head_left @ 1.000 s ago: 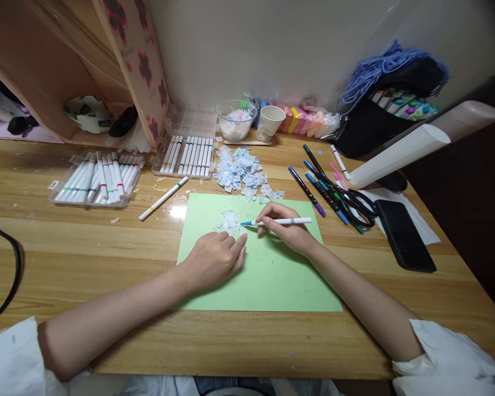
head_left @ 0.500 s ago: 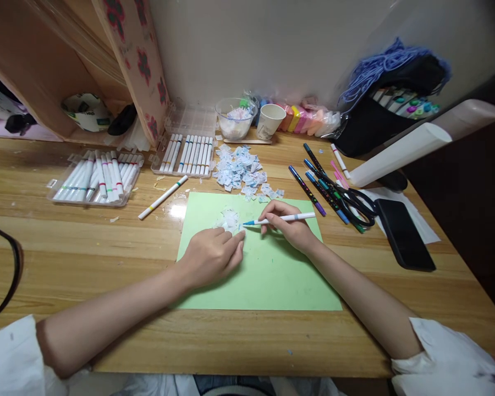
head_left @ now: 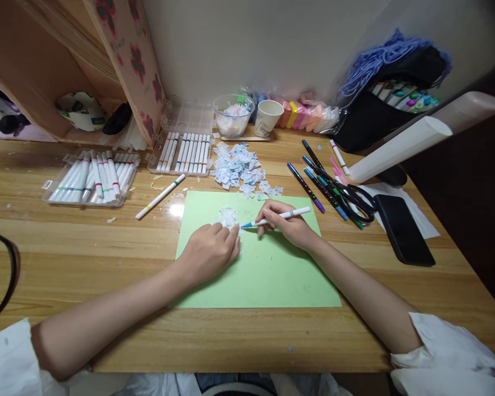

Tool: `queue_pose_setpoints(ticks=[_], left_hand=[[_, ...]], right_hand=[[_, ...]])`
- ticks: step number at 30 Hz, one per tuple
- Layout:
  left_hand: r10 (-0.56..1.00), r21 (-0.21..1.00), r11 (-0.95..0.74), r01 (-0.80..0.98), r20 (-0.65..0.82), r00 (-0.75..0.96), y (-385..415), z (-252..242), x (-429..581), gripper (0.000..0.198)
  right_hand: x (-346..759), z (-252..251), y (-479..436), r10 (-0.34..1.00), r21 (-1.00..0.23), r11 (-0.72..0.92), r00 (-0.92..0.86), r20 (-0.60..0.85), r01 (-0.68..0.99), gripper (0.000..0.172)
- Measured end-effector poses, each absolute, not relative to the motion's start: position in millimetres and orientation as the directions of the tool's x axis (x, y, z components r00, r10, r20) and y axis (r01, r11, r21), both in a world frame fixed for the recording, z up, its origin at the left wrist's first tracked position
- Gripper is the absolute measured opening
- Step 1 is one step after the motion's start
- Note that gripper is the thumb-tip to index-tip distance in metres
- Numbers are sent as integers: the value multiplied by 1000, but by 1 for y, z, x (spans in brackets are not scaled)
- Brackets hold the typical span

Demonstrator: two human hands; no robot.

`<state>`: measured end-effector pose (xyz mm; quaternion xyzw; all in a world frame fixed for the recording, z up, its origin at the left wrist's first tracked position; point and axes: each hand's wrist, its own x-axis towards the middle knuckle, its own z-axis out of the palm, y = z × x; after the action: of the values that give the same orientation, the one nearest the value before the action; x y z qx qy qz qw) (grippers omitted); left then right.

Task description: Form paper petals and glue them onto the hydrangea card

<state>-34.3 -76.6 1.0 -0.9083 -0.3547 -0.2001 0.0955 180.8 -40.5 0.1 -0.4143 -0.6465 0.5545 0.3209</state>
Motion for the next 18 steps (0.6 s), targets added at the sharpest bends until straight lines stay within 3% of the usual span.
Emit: queue_pose_setpoints(ticks=[18], left_hand=[[597,-83,-715,694,445,668,-77,1,-33,21]], right_hand=[[179,1,-40,904,-983,58,-428,-23,175,32]])
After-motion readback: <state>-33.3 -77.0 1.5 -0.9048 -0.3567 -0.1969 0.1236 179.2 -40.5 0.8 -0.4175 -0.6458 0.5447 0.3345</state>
